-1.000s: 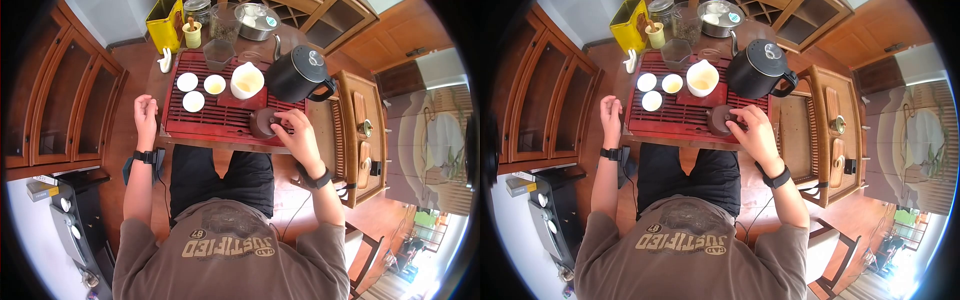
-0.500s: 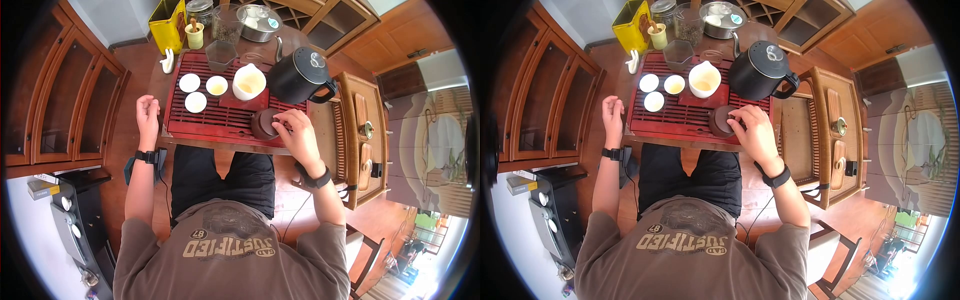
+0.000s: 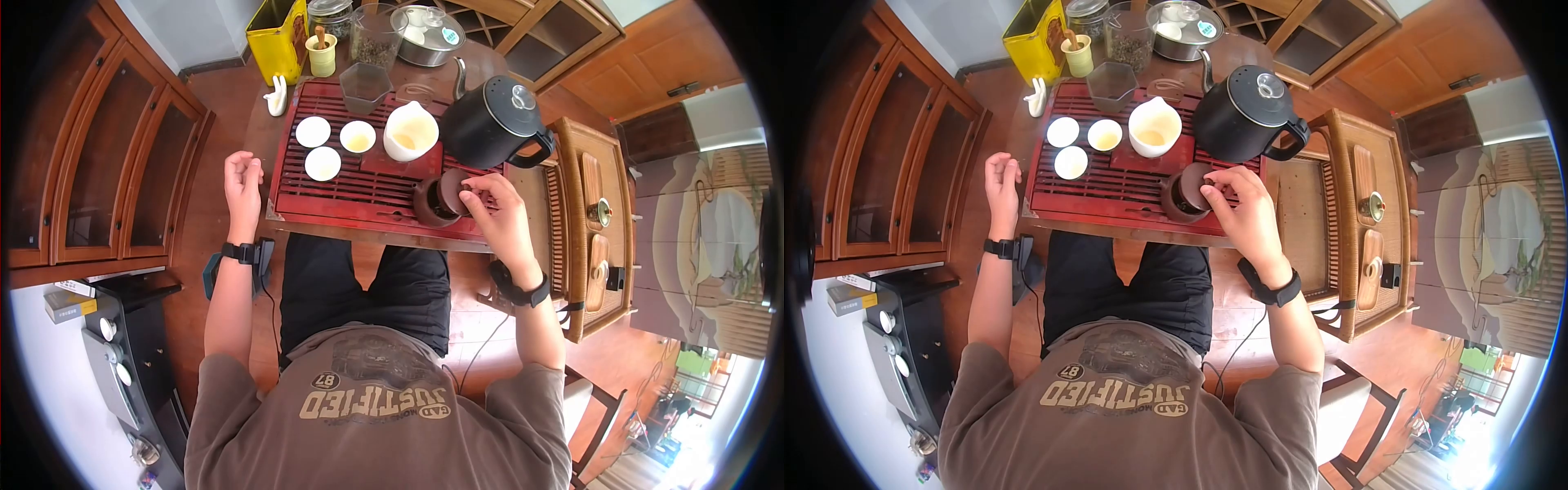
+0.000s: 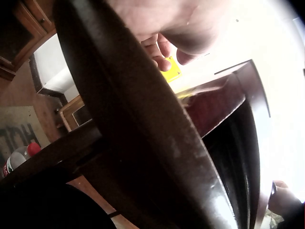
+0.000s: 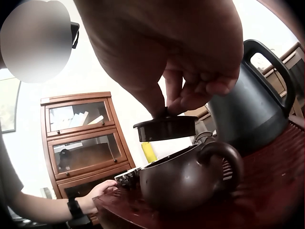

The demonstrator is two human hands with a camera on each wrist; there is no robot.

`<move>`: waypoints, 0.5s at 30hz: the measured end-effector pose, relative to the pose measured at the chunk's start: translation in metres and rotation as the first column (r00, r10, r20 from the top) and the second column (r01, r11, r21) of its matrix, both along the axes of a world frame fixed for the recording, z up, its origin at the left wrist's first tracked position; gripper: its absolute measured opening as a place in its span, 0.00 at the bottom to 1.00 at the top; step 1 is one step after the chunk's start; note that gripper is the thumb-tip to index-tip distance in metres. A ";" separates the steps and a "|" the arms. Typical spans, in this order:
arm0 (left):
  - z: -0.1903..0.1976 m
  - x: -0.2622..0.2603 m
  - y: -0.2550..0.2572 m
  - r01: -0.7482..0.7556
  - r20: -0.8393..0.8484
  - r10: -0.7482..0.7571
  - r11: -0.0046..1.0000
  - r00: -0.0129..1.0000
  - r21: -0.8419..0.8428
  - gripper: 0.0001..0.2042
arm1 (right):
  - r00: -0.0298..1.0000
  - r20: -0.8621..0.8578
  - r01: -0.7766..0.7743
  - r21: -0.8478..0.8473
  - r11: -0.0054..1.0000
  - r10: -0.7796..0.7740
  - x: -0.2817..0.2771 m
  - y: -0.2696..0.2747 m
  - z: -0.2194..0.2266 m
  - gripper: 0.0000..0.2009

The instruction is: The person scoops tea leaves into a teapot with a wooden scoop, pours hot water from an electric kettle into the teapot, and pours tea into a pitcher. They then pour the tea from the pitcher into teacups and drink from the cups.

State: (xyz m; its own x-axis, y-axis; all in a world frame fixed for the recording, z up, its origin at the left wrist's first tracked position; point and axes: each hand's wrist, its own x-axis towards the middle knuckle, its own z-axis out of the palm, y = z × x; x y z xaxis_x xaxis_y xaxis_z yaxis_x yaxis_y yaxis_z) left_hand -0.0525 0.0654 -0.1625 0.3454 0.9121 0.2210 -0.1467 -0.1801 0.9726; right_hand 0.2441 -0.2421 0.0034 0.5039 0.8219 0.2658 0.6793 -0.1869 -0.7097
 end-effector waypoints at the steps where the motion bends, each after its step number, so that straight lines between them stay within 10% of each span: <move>1: 0.000 0.000 0.000 0.001 -0.001 -0.001 1.000 1.000 0.001 0.07 | 1.000 -0.009 -0.003 -0.027 1.000 0.003 -0.002 0.000 0.000 0.08; 15: -0.001 0.000 0.001 0.000 -0.003 0.000 1.000 1.000 0.001 0.07 | 0.969 0.225 -0.077 -0.124 0.989 0.104 -0.006 0.006 -0.005 0.08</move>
